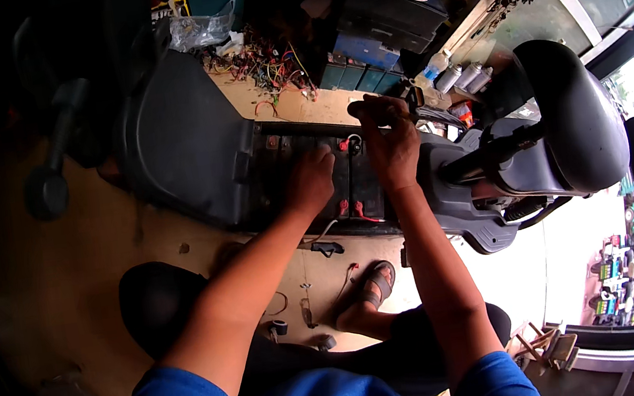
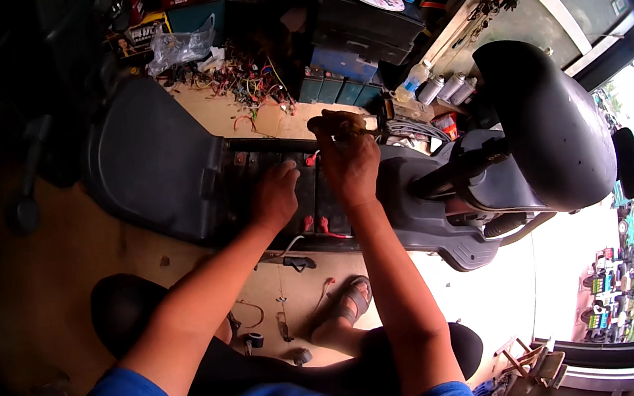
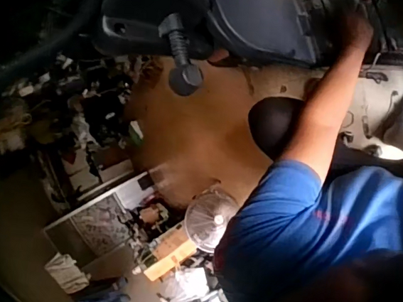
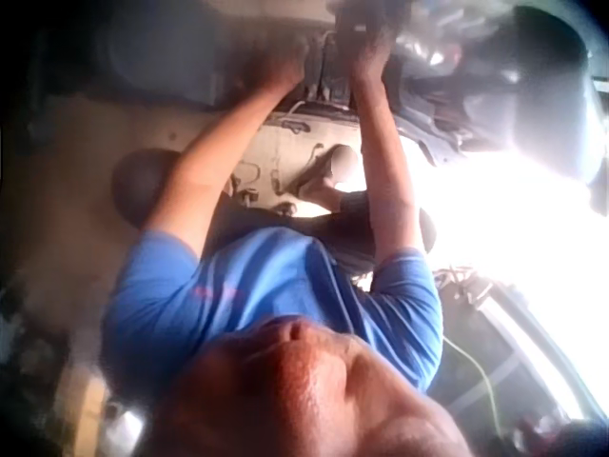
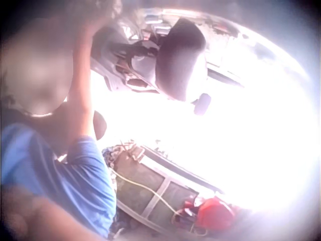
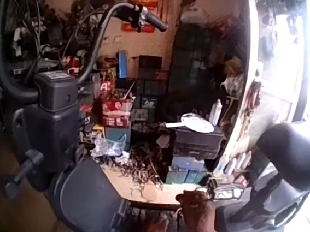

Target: The person disconnects and connects wires on the batteries of a mobility scooter using a screwdriver and by hand, handling individual wires and screws.

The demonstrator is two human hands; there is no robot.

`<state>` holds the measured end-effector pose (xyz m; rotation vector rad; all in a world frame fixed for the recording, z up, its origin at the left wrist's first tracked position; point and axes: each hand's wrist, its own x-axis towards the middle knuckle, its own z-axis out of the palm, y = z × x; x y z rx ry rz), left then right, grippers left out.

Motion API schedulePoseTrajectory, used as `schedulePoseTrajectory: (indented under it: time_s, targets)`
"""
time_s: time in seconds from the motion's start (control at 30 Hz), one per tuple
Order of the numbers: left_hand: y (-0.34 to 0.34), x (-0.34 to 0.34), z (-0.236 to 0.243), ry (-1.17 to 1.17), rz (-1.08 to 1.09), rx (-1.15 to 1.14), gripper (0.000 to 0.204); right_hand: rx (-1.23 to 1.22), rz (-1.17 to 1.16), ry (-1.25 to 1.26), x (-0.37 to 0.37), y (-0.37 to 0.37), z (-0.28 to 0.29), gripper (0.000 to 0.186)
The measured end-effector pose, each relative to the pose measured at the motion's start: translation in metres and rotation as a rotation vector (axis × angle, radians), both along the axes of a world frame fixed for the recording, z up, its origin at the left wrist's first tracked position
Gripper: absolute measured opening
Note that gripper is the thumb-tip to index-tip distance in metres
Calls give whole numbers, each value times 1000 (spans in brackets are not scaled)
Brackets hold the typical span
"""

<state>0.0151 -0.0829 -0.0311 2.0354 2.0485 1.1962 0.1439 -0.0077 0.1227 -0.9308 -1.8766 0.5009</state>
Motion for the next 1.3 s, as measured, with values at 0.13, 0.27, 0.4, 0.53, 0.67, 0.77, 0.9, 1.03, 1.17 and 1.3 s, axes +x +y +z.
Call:
schedulePoseTrajectory:
  time_s: [0.13, 0.27, 0.4, 0.53, 0.67, 0.77, 0.9, 1.03, 1.17, 1.3]
  targets:
    - [14, 7, 1, -17, -30, 96, 31, 7, -27, -286, 18, 15, -59, 14]
    - [4, 3, -9, -29, -22, 82, 34, -94, -44, -19, 8, 2, -50, 21]
    - [13, 6, 5, -12, -59, 31, 28, -109, -70, -324, 22, 12, -37, 23]
    - [11, 10, 11, -81, -91, 25, 26, -78, 30, -267, 46, 1, 31, 25]
    - [24, 11, 30, -152, -122, 190, 26, -263, -30, -499, 79, -38, 85, 29]
    - [37, 11, 31, -161, -190, 143, 21, -361, 12, -492, 105, -74, 105, 29]
    - [60, 22, 25, -232, -186, 121, 8, -416, 48, -311, 134, -92, 98, 25]
    - [67, 23, 26, -320, -182, 36, 10, -429, 64, -416, 148, -79, 98, 21]
    - [70, 26, 27, -321, -202, 17, 12, -435, 98, -364, 155, -73, 86, 27]
    - [64, 26, 30, -192, -214, 67, 11, -418, 107, -385, 155, -67, 82, 28]
